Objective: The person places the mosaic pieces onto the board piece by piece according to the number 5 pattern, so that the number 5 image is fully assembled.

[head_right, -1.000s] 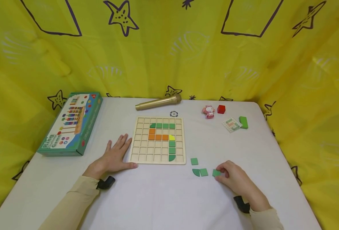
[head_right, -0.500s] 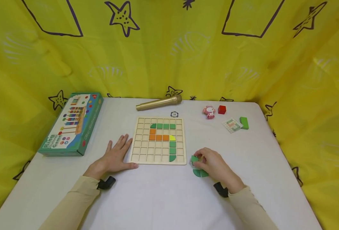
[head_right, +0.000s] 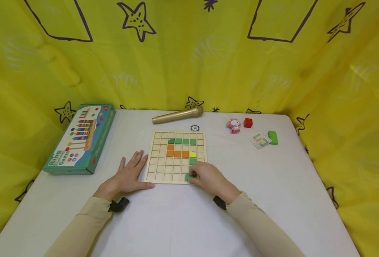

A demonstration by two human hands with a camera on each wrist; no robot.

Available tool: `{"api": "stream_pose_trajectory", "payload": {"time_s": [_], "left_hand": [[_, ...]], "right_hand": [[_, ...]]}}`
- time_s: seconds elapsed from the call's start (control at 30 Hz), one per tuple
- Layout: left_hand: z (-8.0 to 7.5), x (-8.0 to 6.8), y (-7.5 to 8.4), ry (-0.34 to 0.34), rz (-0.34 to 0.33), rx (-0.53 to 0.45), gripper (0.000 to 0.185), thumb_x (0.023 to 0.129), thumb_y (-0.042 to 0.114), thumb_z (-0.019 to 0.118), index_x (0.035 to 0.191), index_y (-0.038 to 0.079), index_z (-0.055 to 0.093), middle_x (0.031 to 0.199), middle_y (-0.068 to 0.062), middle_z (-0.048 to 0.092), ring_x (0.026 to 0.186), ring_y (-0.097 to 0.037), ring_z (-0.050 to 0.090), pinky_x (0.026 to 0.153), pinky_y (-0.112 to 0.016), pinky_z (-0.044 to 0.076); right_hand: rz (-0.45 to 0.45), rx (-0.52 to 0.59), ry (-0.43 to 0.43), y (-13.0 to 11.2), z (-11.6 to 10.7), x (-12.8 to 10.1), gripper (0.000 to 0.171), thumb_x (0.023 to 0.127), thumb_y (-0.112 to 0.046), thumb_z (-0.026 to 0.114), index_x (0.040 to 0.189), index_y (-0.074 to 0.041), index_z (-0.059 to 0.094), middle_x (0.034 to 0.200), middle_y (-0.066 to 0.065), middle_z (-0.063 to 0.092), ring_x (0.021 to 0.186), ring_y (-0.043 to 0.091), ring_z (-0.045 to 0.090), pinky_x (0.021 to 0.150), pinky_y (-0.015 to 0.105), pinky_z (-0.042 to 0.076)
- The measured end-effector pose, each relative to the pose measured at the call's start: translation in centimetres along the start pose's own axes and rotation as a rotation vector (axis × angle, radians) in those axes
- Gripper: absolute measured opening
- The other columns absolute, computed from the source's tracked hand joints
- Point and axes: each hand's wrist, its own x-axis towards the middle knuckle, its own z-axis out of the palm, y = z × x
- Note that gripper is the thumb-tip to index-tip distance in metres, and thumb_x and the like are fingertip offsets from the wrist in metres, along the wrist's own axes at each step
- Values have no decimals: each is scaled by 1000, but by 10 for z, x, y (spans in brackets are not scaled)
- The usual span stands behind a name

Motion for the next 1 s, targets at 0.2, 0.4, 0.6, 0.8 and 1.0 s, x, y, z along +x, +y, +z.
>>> {"api": "stream_pose_trajectory", "payload": {"time_s": [0.2, 0.4, 0.6, 0.8, 1.0], "left_hand": [[0, 0, 1, 3, 4, -7, 118, 75, 76, 62, 156, 3, 18, 161, -18, 4, 147, -33, -1, 109, -65, -3], [0, -1, 1, 11, 7, -11, 118, 75, 75, 63, 156, 3, 18, 161, -19, 4, 147, -33, 0, 109, -65, -3], [0, -1, 1, 10, 10, -20, 117, 75, 75, 63, 156, 3, 17, 161, -19, 4, 147, -33, 0, 109, -65, -4], [0, -1, 1, 14, 10, -17, 117, 75, 75, 63, 156, 2, 18, 161, -19, 5, 147, -33, 0, 109, -65, -3], [0, -1, 1, 13, 8, -22, 117, 76, 74, 63, 155, 2, 18, 161, -19, 4, 147, -33, -1, 109, -64, -5]], "right_hand": [[-33, -64, -3, -6, 5, 10, 16, 83, -20, 81, 89, -12, 68, 82, -6, 59, 71, 8, 48, 67, 27, 45], [-42, -62, -3, -9, 8, 13, 15, 82, -18, 81, 89, -11, 69, 85, -6, 60, 76, 11, 53, 72, 30, 48], [-54, -71, -11, -9, 11, 15, 13, 82, -16, 81, 87, -11, 70, 88, -6, 59, 80, 13, 55, 75, 32, 49], [-82, -48, 3, -3, 7, 11, 5, 87, -13, 76, 90, -10, 74, 93, -5, 59, 86, 13, 54, 78, 33, 49], [12, -9, 53, 15, -14, -9, 8, 90, -9, 72, 97, -6, 74, 97, -2, 63, 89, 17, 57, 82, 38, 51]]}}
